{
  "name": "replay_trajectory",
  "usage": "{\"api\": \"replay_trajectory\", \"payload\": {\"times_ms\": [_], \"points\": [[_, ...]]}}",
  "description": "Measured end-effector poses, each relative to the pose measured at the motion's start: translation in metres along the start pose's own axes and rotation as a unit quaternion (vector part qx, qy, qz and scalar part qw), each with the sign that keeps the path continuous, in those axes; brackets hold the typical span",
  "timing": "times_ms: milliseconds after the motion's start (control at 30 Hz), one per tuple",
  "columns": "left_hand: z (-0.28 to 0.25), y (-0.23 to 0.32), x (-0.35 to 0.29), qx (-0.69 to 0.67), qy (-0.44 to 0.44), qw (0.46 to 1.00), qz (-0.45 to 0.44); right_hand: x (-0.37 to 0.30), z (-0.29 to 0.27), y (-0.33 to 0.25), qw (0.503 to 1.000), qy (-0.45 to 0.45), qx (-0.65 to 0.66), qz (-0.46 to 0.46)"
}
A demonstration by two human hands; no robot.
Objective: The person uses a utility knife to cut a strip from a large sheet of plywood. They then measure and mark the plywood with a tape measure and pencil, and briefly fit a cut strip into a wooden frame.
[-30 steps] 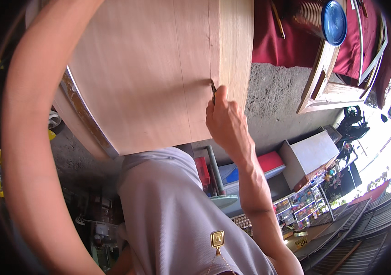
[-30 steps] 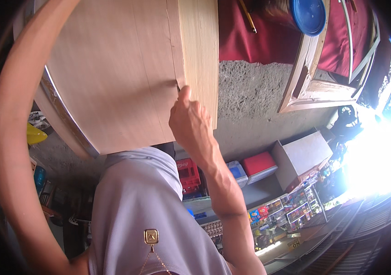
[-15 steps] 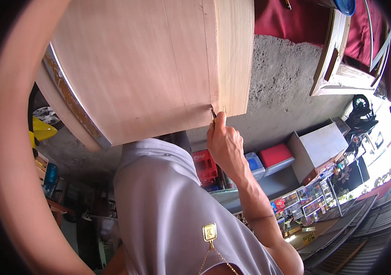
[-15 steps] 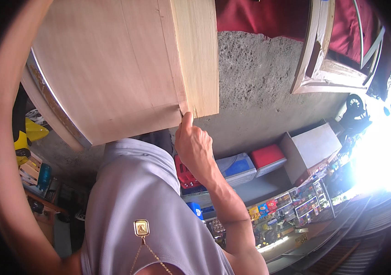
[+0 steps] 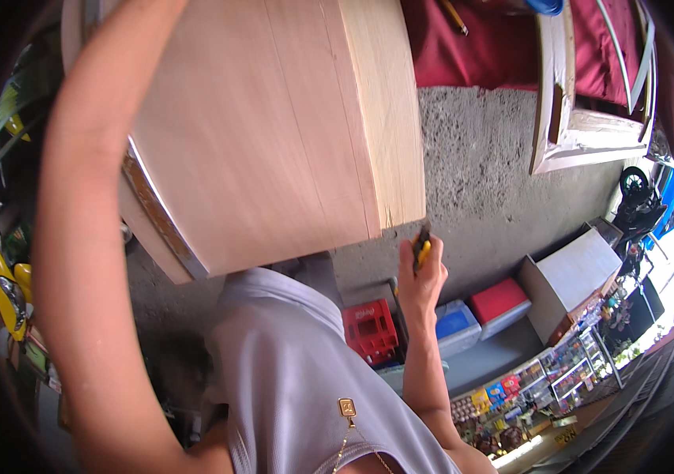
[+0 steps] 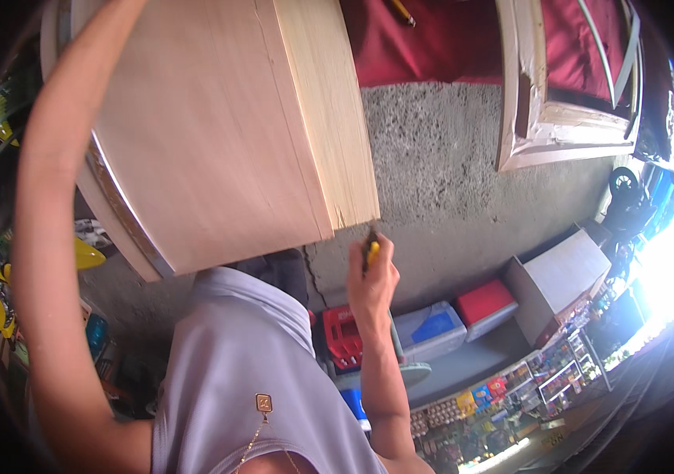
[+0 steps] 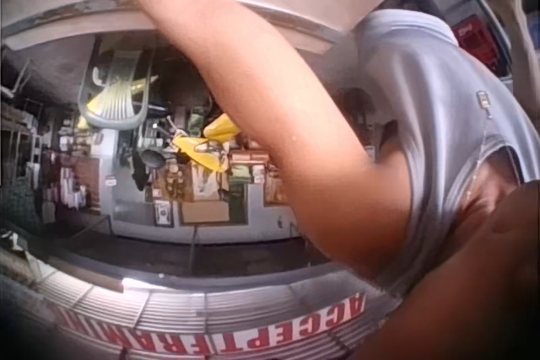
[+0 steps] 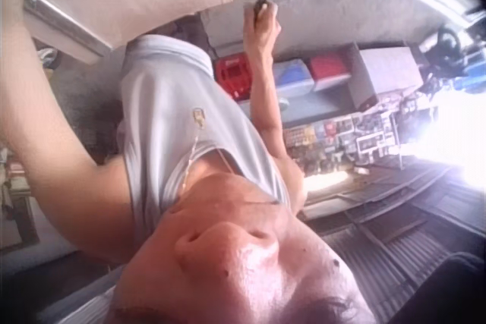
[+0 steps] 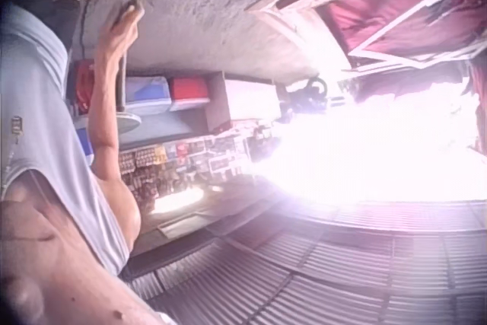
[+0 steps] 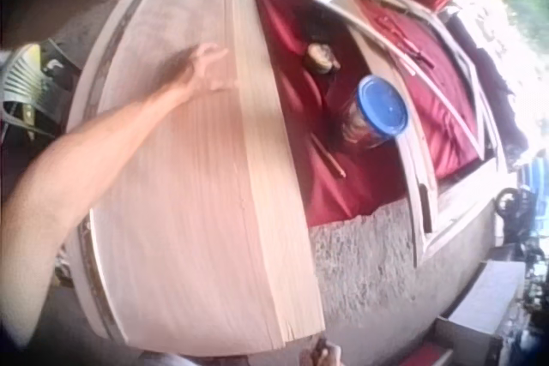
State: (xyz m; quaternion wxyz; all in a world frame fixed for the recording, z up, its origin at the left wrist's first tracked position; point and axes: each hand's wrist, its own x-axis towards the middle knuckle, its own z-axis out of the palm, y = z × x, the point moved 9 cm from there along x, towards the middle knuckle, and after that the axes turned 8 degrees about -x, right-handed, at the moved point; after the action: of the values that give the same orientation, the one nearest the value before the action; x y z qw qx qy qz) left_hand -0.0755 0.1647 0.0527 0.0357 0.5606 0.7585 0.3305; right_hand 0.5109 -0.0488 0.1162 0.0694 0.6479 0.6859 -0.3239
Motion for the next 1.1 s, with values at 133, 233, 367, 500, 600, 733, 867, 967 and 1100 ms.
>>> {"api": "replay_trajectory", "payload": {"times_ms": [133, 233, 367, 500, 600, 733, 867, 967, 1100], "points": [[-0.017, 0.05, -0.005, 0.022, -0.025, 0.997, 0.069, 0.035, 0.019, -0.099, 0.998, 0.017, -0.021, -0.064], [-0.012, 0.13, -0.044, 0.055, -0.108, 0.946, 0.299, 0.037, 0.027, -0.118, 0.997, 0.029, -0.055, -0.048], [0.013, 0.184, -0.11, -0.04, -0.358, 0.857, 0.368, 0.037, 0.03, -0.114, 0.996, 0.065, -0.042, -0.036], [0.028, 0.193, -0.108, -0.042, -0.466, 0.817, 0.336, 0.045, 0.033, -0.103, 0.998, 0.064, -0.008, -0.022], [0.043, 0.195, -0.1, -0.082, -0.544, 0.788, 0.276, 0.049, 0.03, -0.098, 0.996, 0.063, 0.055, -0.009], [0.06, 0.195, -0.096, -0.058, -0.607, 0.757, 0.237, 0.052, 0.028, -0.09, 0.992, 0.039, 0.113, 0.04], [0.068, 0.19, -0.097, -0.075, -0.663, 0.73, 0.152, 0.054, 0.035, -0.087, 0.979, -0.016, 0.185, 0.081], [0.072, 0.19, -0.099, -0.058, -0.689, 0.708, 0.141, 0.054, 0.046, -0.077, 0.948, -0.062, 0.272, 0.151], [0.076, 0.192, -0.105, -0.037, -0.718, 0.679, 0.152, 0.059, 0.048, -0.079, 0.942, -0.06, 0.302, 0.134]]}}
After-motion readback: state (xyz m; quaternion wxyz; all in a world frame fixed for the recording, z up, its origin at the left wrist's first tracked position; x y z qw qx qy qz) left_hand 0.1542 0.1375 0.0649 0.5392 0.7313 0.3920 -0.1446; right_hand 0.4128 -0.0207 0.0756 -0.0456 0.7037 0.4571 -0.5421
